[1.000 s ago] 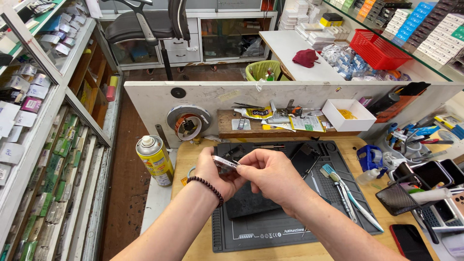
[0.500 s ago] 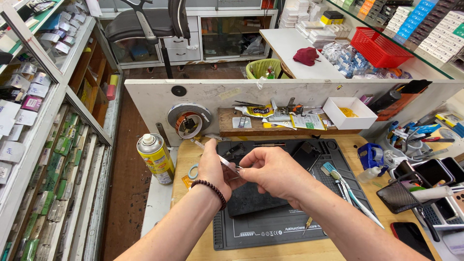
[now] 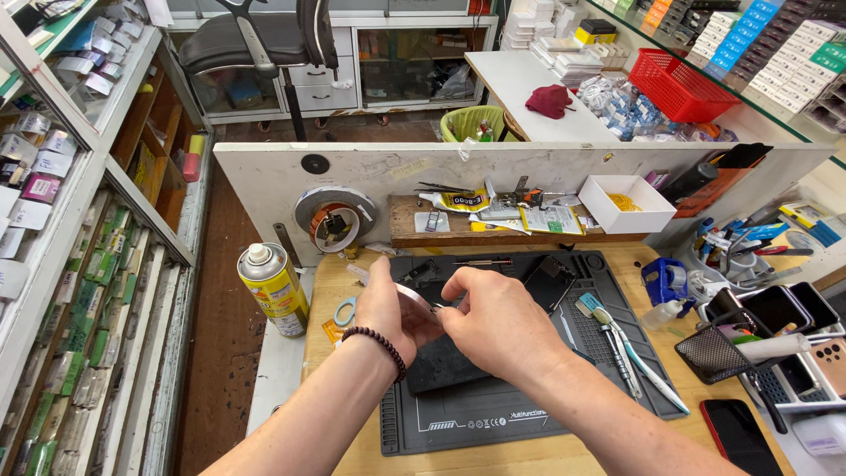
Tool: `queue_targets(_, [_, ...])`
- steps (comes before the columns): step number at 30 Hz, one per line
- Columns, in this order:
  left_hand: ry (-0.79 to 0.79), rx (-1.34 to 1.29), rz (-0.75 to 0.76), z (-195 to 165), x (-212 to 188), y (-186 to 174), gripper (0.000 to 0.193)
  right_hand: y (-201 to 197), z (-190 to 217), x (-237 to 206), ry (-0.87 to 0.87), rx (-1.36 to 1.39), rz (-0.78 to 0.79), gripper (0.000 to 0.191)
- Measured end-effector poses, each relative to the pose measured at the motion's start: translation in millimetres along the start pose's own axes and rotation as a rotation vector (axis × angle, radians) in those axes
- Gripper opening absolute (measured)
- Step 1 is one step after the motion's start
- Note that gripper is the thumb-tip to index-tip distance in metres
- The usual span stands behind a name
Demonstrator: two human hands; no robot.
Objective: The person works on a disassembled smartphone at a repair bench. They cut and apply adhesive tape to the phone's midframe, press the frame together, then spray cleaning solution and scrub the phone housing with a toothbrush, wiping it by hand before setting it down.
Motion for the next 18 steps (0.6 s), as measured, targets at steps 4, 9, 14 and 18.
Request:
queue_targets(4, [0.102, 0.034, -0.05, -16.0, 2.7, -4.0, 0.056, -3.8, -11.1, 0.3, 0.034, -0.088, -0.032, 0.028])
queue_targets(9, [-0.168, -0.309, -0.056, -2.6, 5.4, -3.2, 0.065, -1.5, -8.8, 6.1, -0.026, 0.306, -0.011, 0.027])
queue_targets(14, [-0.255, -0.463, -0.01, 5.3, 1.6, 4.4, 0.059, 11.4, -6.6, 3.2, 0.004, 0.604, 0.109, 0.024])
queue_targets(18, [-0.274, -0.477, -0.031, 9.6, -4.3, 4.6, 0.054, 10.7, -1.7, 1.4, -0.038, 0.595, 0.095, 0.024])
Point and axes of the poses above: each hand's wrist, its own x-axis towards the middle knuckle, its own y-axis out of the palm, z = x × y, the point moved 9 cm from there along x, towards the middle knuckle, and after that the axes turned 15 degrees about -x, right-handed, at the moved point
